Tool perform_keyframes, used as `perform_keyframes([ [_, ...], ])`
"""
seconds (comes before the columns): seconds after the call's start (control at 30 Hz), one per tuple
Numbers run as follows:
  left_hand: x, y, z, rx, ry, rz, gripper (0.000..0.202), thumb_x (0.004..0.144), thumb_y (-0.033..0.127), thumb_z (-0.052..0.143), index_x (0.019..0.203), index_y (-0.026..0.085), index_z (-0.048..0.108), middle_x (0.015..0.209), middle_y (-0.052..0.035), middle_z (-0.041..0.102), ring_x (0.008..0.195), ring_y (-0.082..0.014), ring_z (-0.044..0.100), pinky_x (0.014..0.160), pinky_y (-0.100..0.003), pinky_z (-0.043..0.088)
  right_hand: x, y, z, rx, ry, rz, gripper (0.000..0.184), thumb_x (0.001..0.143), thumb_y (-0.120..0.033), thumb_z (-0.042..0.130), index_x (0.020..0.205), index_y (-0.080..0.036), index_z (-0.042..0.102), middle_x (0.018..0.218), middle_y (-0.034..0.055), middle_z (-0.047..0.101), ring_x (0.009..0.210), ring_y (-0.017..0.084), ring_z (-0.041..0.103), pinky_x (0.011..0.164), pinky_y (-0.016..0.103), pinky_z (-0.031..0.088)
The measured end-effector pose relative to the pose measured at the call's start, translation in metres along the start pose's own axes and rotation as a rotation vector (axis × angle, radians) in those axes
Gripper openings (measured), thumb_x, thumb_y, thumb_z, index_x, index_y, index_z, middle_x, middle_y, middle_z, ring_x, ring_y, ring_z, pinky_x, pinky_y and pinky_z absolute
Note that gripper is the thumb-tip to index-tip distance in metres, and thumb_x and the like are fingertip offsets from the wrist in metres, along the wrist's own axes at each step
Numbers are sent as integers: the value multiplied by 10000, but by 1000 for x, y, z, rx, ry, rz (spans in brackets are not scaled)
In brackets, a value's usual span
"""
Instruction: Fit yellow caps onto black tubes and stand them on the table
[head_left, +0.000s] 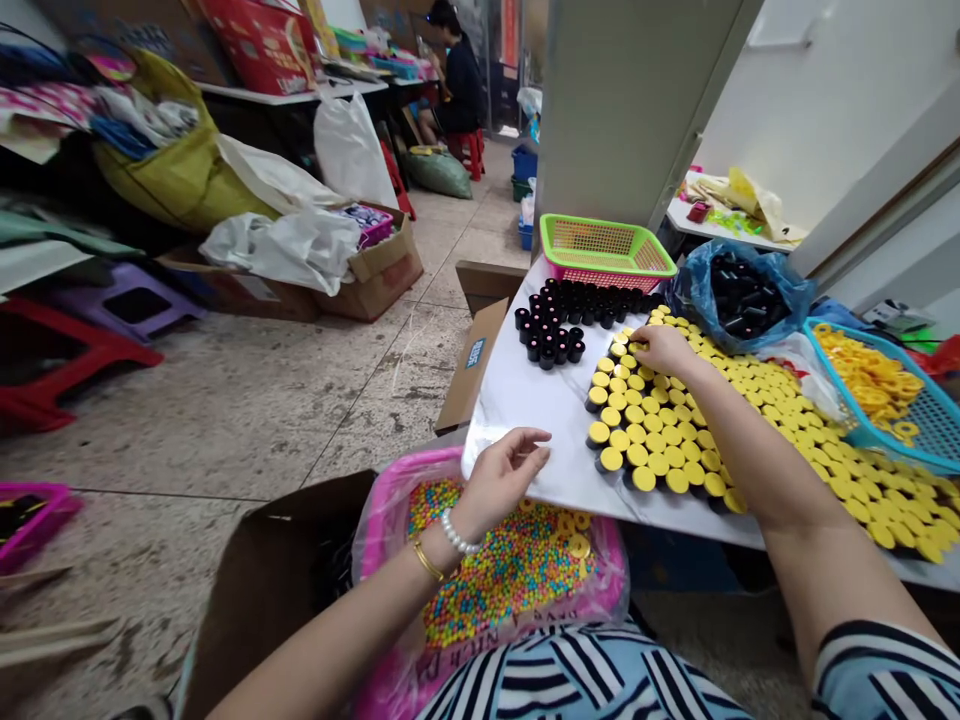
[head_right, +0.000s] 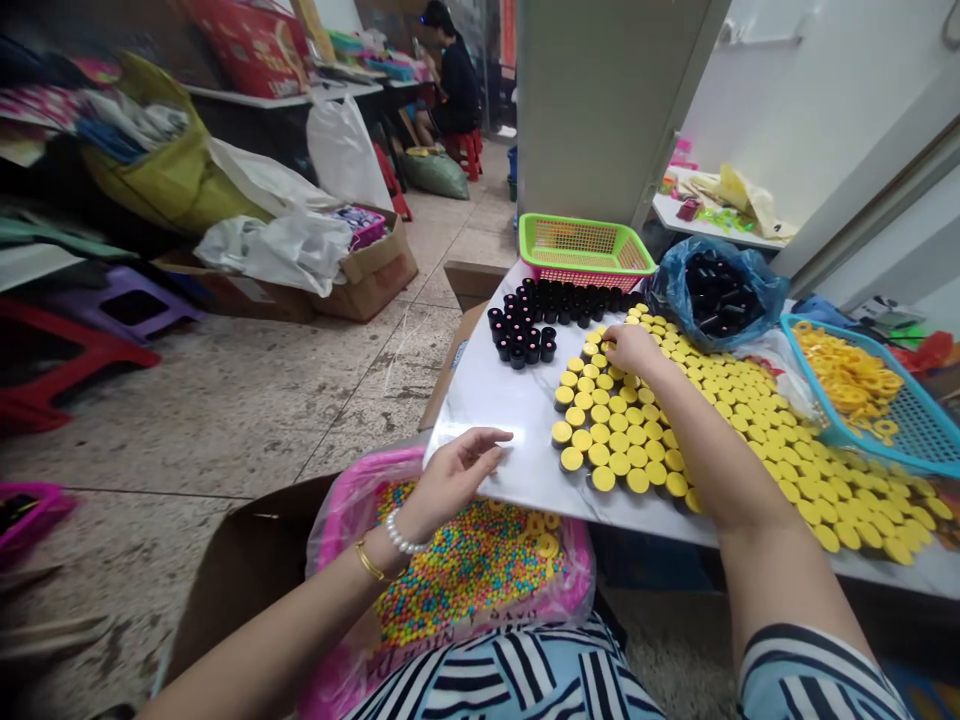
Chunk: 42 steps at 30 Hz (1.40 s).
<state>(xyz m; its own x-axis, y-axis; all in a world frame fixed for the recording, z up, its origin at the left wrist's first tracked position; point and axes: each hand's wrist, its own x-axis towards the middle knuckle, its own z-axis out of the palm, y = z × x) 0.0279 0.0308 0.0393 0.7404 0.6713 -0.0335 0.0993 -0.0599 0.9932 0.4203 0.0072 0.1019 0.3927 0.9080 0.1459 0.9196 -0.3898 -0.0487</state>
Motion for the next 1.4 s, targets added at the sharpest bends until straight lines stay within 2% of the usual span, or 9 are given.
perform_keyframes([
  [0.13, 9, 2, 18, 78, 26, 79, 676, 903, 533, 656, 1463, 198, 479, 1429, -157, 573, 1266, -286, 596, 1069, -460, 498, 21, -16, -4, 7, 34, -61, 416, 935, -471, 540, 1192, -211, 739, 1232, 117, 723, 1151, 290, 631, 1020, 391, 448],
  [0.33, 45, 11, 65, 301, -210, 150, 1450, 600, 733, 823, 1629, 95, 25, 1692, -243, -62, 1580, -403, -64, 1302, -580, 63, 51, -47, 17, -152, -278, -107, 671, 896, -765, 449, 1173, -243, 766, 1306, 139, 697, 1255, 388, 570, 1098, 556, 344],
  [0.5, 93, 19, 96, 92, -83, 89, 1044, 911, 775, 405, 1629, 115, 33, 1710, -182, -46, 1596, -302, -52, 1316, -465, 20, 48, -41, 32, -185, -296, -64, 684, 905, -751, 429, 1220, -234, 747, 1333, 175, 674, 1240, 415, 578, 1061, 589, 364],
  [0.7, 131, 25, 127, 66, -51, 0, 887, 985, 708, 173, 1625, 99, 89, 1709, -178, 59, 1603, -268, 13, 1304, -471, -15, 45, -39, 25, -193, -241, -27, 629, 963, -645, 418, 1154, -151, 759, 1226, 218, 712, 1254, 396, 572, 1084, 542, 351],
  [0.9, 127, 15, 117, 8, -39, 83, 920, 975, 733, 222, 1620, 80, 152, 1702, -177, 122, 1598, -259, 101, 1311, -418, 78, 39, -49, 14, -149, -238, -81, 503, 998, -569, 428, 1224, -228, 720, 1298, 147, 690, 1293, 358, 548, 1109, 550, 335],
  [1.03, 138, 8, 99, -35, 13, 139, 888, 973, 755, 204, 1582, 118, 318, 1665, -144, 291, 1562, -250, 256, 1293, -362, 184, -9, -54, -9, -77, -83, -119, 508, 1012, -543, 439, 1375, -237, 621, 1504, 127, 538, 1441, 395, 385, 1179, 653, 225],
  [1.2, 172, 13, 98, -51, 20, 144, 918, 967, 770, 150, 1565, 107, 362, 1645, -139, 339, 1554, -262, 277, 1279, -362, 215, -153, -96, -34, 262, 102, -368, 633, 915, -494, 666, 1506, -387, 465, 1602, 32, 431, 1520, 380, 305, 1225, 724, 204],
  [1.3, 193, 22, 105, 13, -3, 155, 920, 961, 777, 172, 1584, 117, 325, 1660, -134, 302, 1560, -270, 261, 1284, -364, 186, -226, -128, -15, 521, -54, -587, 783, 905, -413, 702, 1589, -382, 323, 1613, 62, 421, 1473, 336, 425, 1192, 633, 398],
  [1.4, 208, 26, 110, 54, -40, 134, 946, 946, 795, 188, 1604, 122, 282, 1668, -134, 272, 1565, -275, 244, 1288, -372, 158, -247, -148, 20, 588, -131, -693, 768, 942, -411, 654, 1610, -279, 299, 1583, 130, 462, 1463, 318, 446, 1184, 588, 428],
])
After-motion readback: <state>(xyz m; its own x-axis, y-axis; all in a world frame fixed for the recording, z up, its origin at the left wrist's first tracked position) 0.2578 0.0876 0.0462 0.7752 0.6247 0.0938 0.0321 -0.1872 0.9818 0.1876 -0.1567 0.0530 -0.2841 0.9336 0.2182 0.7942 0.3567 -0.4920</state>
